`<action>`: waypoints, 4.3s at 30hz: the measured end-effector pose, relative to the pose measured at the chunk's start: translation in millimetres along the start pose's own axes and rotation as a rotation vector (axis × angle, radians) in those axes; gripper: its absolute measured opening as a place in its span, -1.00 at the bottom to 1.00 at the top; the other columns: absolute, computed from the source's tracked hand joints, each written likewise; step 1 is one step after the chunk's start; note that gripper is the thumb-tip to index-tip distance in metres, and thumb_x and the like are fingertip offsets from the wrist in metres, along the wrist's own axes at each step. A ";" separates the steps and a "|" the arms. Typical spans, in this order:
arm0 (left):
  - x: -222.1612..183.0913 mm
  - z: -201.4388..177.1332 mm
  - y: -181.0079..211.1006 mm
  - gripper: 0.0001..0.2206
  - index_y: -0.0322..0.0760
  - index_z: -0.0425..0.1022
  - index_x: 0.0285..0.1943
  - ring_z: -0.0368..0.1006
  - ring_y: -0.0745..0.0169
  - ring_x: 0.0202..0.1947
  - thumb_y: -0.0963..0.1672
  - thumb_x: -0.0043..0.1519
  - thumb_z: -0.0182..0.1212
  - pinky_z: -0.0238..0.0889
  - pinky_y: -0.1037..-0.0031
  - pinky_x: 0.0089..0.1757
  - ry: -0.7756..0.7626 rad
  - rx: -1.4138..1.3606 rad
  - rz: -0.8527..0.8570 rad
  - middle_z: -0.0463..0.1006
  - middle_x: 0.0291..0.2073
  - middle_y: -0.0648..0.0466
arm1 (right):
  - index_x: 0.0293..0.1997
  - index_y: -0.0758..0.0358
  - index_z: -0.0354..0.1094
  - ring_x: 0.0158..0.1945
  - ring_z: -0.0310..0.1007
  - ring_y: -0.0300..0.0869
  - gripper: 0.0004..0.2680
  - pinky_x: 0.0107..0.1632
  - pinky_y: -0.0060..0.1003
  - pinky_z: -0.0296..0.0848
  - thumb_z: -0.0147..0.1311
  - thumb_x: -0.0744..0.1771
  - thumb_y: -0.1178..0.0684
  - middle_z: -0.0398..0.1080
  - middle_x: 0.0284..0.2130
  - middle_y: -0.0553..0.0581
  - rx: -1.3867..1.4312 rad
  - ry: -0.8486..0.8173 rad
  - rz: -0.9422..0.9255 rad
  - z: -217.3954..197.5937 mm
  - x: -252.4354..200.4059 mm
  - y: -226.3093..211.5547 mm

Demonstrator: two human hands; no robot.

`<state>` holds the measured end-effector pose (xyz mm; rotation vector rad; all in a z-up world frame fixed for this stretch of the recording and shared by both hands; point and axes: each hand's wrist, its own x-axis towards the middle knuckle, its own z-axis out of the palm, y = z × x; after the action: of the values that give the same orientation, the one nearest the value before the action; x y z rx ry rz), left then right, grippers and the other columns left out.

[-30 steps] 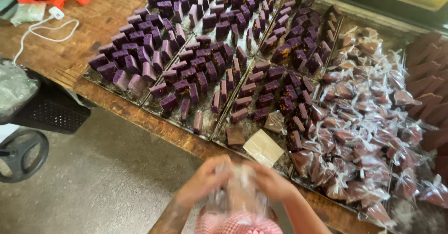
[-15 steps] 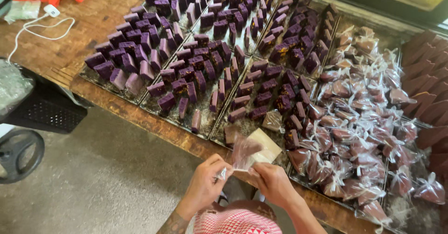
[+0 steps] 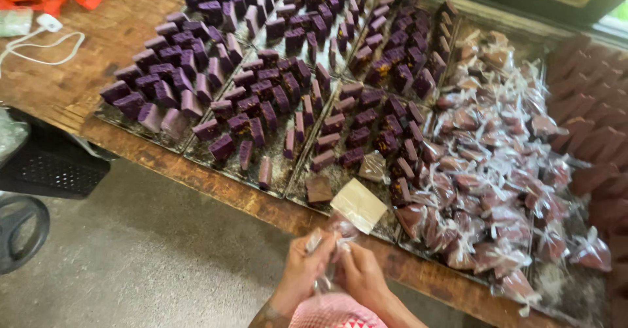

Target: The person opens small plastic bags and places solid bars into them by hand.

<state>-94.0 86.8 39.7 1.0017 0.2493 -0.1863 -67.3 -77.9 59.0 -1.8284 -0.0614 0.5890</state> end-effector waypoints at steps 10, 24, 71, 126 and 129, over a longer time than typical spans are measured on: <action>-14.0 17.6 51.8 -0.79 -0.39 0.56 -0.20 0.54 -0.09 -0.23 -0.29 -0.02 0.25 0.40 0.30 -0.18 -0.215 0.920 0.389 0.51 -0.25 -0.10 | -0.28 0.24 0.31 -0.20 0.47 0.16 -0.93 -0.16 -0.06 0.40 0.11 0.27 0.20 0.47 -0.24 0.26 -0.574 0.426 -1.058 -27.7 -18.6 -62.9; 37.7 49.5 7.0 -0.90 -0.41 0.57 -0.19 0.52 -0.11 -0.34 -0.23 0.17 0.27 0.37 0.35 -0.30 -0.172 0.890 0.039 0.55 -0.31 -0.14 | -0.33 0.24 0.40 -0.29 0.44 0.10 -0.80 -0.26 -0.01 0.37 0.33 0.21 -0.02 0.44 -0.42 0.19 -0.483 0.145 -0.386 -77.4 -25.9 -16.2; 59.7 50.0 -31.8 -0.93 -0.42 0.58 -0.20 0.51 0.47 -0.38 -0.24 0.18 0.31 0.39 0.59 -0.28 0.001 0.577 0.015 0.66 -0.40 0.10 | -0.37 0.38 0.46 -0.53 0.38 -0.20 -0.88 -0.38 -0.28 0.41 0.30 0.24 0.14 0.41 -0.60 0.16 -0.406 0.127 -0.125 -128.0 20.4 -5.8; 123.3 86.9 -85.4 -0.73 -0.45 0.58 0.14 0.26 0.43 -0.48 -0.26 0.28 0.13 0.19 0.56 -0.39 0.476 -0.140 0.144 0.42 -0.49 0.16 | -0.07 0.23 0.50 0.07 0.53 0.09 -0.85 0.03 -0.05 0.51 0.16 0.30 0.12 0.52 -0.04 0.23 -1.293 0.594 0.371 -601.1 50.1 157.4; 120.7 80.6 -85.4 -0.74 -0.47 0.58 0.13 0.26 0.43 -0.48 -0.26 0.28 0.13 0.20 0.56 -0.38 0.471 -0.159 0.159 0.42 -0.49 0.16 | -0.08 0.45 0.40 -0.08 0.53 0.09 -0.76 -0.01 -0.04 0.49 0.35 0.38 0.05 0.50 -0.25 0.26 -0.507 1.038 0.127 -562.3 16.2 132.0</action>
<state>8.2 -31.5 -22.9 0.8917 0.6017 0.2160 151.4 -612.8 55.8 -2.4379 0.6547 -0.3845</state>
